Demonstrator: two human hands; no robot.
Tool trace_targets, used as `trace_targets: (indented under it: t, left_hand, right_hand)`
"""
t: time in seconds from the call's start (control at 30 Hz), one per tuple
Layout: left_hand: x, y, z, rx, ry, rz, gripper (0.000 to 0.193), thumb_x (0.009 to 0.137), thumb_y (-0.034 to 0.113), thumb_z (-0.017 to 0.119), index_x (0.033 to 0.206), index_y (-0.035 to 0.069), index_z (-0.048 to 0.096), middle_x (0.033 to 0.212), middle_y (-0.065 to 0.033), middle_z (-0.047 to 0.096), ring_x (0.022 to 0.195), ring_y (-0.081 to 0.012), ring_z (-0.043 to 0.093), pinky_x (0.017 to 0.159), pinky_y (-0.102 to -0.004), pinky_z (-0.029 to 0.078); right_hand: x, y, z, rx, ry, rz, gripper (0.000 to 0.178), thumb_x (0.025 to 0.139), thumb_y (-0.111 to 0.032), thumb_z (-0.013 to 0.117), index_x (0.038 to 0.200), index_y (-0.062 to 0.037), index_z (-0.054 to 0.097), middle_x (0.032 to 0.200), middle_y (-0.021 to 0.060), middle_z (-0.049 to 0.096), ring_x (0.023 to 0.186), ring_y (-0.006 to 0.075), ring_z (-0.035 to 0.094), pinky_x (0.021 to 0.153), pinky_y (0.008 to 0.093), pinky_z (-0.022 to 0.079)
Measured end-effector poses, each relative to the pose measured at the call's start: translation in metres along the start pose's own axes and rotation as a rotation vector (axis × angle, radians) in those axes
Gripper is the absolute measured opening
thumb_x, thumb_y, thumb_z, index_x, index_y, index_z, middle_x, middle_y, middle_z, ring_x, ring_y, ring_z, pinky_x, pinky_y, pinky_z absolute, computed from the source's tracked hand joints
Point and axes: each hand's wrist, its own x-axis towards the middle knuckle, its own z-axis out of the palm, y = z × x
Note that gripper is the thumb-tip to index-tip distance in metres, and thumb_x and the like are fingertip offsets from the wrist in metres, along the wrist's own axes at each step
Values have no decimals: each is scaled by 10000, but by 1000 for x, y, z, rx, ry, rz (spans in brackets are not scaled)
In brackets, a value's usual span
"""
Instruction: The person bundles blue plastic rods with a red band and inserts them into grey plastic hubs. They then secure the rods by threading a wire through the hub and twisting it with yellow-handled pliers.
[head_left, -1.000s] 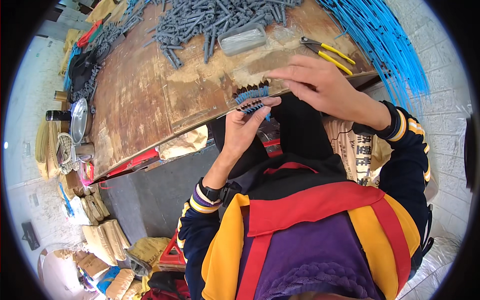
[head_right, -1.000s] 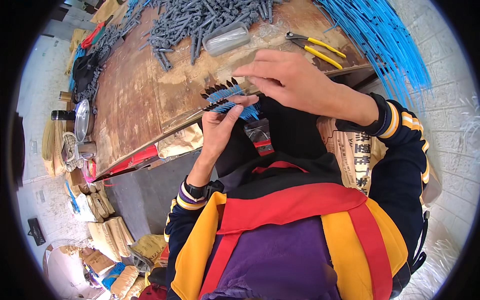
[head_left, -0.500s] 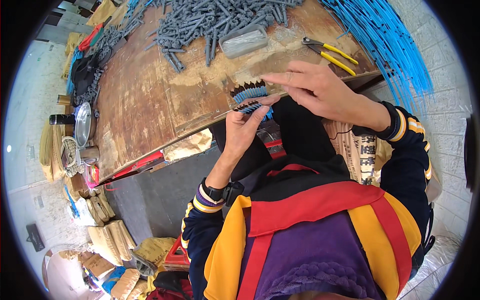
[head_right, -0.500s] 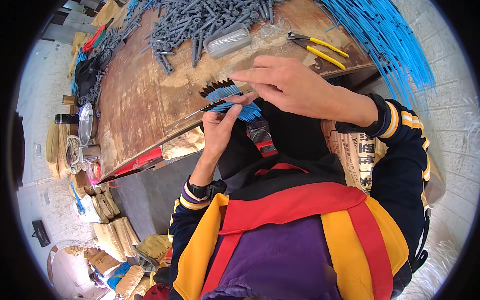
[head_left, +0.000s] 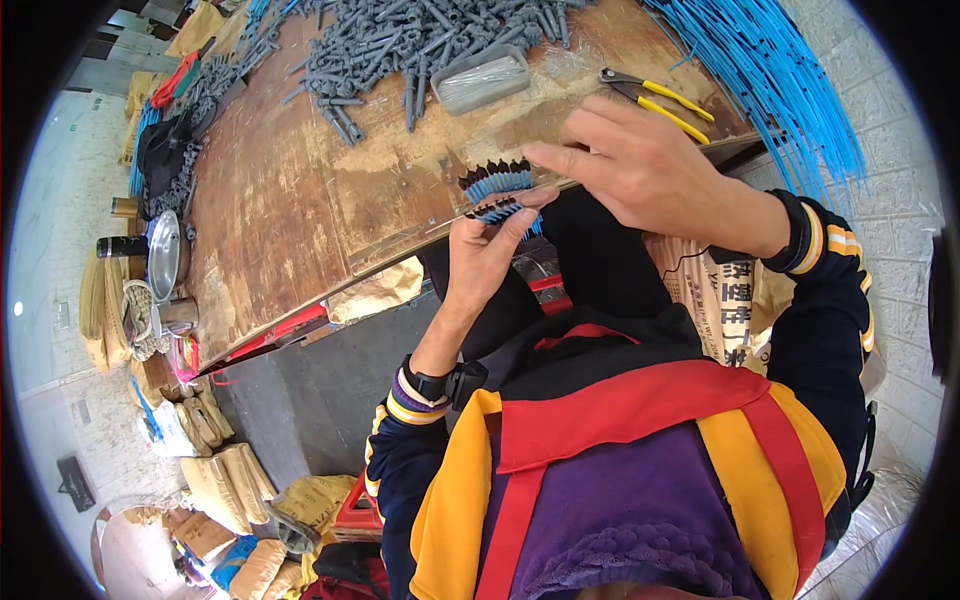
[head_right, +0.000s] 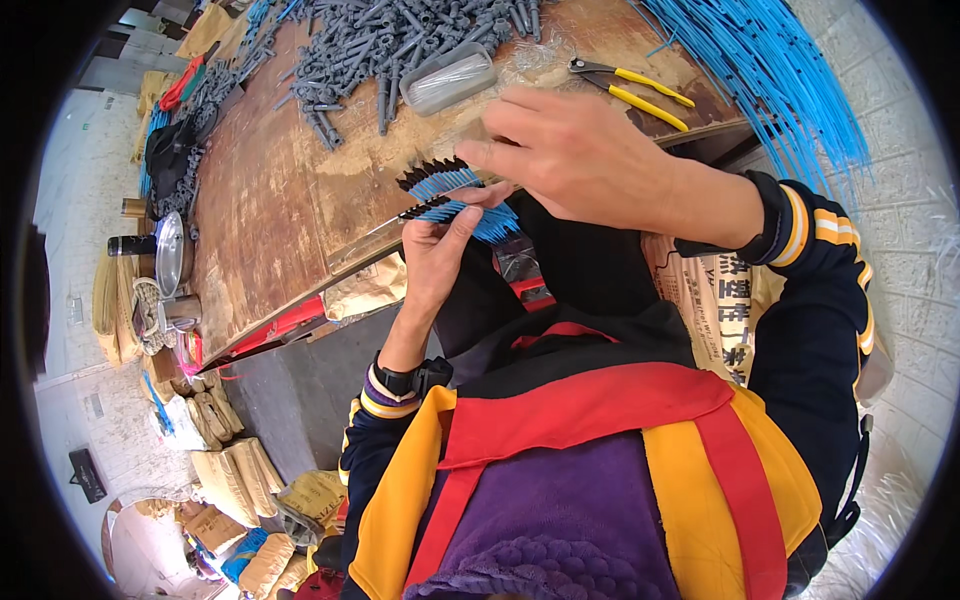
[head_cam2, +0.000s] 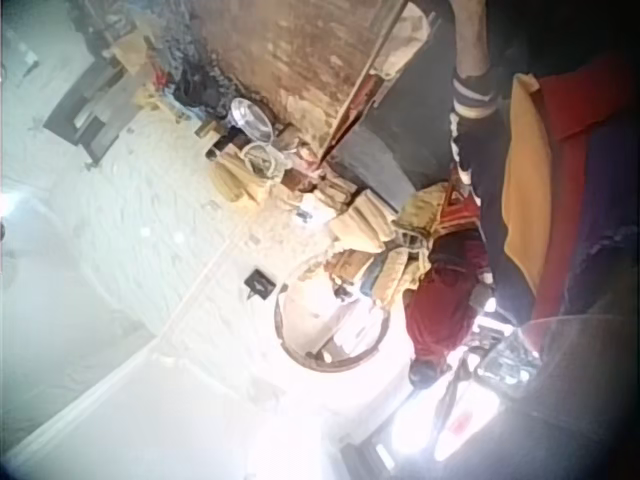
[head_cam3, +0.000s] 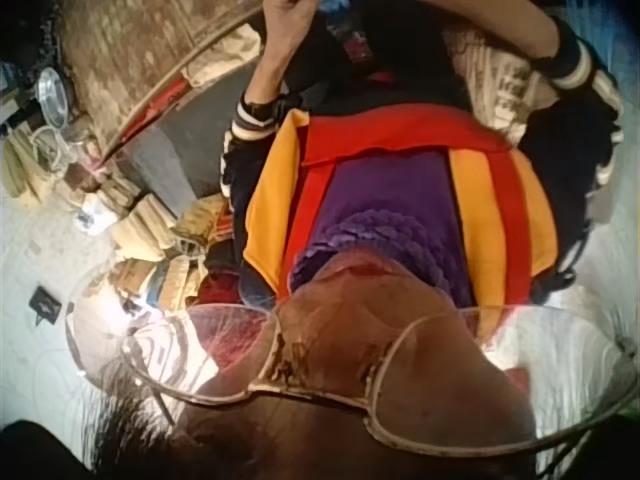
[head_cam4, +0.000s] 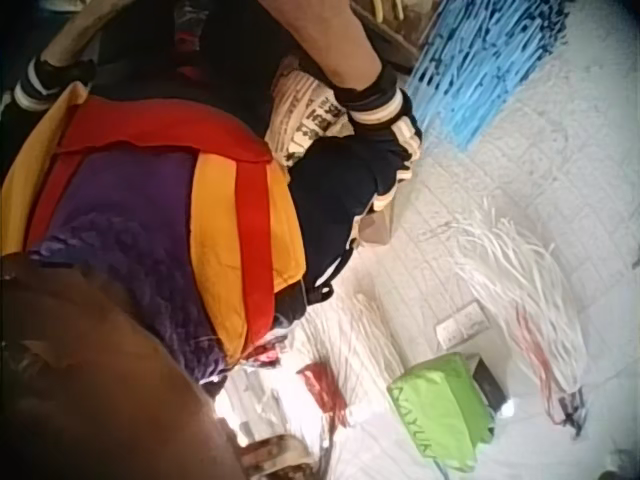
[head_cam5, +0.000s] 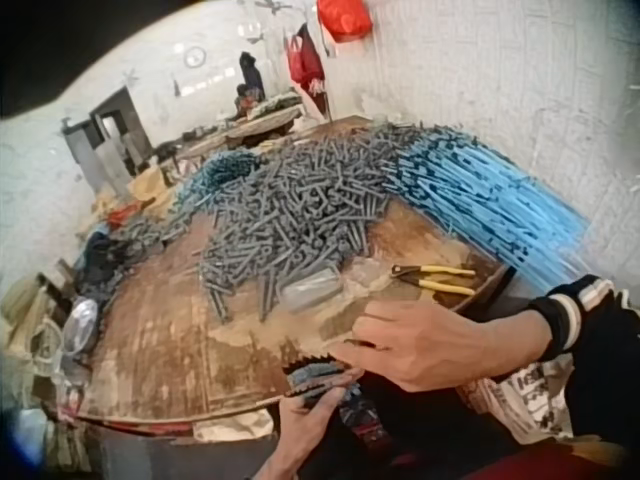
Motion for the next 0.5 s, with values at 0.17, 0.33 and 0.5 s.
trace_targets:
  t: [0.17, 0.33, 0.5]
  left_hand:
    - [1, 2, 3, -14, 4, -5, 222, 962, 20, 547, 1158, -50, 624, 1164, -153, 666, 1124, -221, 616, 989, -316, 456]
    - [0, 3, 3, -52, 26, 8, 220, 963, 19, 543, 1155, -57, 618, 1158, -173, 662, 1125, -248, 618, 1001, -339, 458]
    - [1, 0, 6, -50, 43, 18, 223, 963, 24, 546, 1159, -59, 610, 1158, -183, 659, 1126, -256, 619, 1005, -351, 458]
  right_hand:
    - [12, 11, -7, -47, 6, -121, 370, 724, -10, 629, 1089, -59, 671, 895, 57, 549, 782, 225, 557, 658, 325, 470]
    - [5, 2, -1, 28, -8, 46, 351, 740, 22, 628, 1079, -57, 671, 911, 70, 560, 839, 247, 567, 724, 339, 469]
    - [-1, -4, 10, 129, 69, 161, 345, 766, 33, 634, 1099, -53, 663, 934, 81, 560, 871, 255, 569, 743, 345, 467]
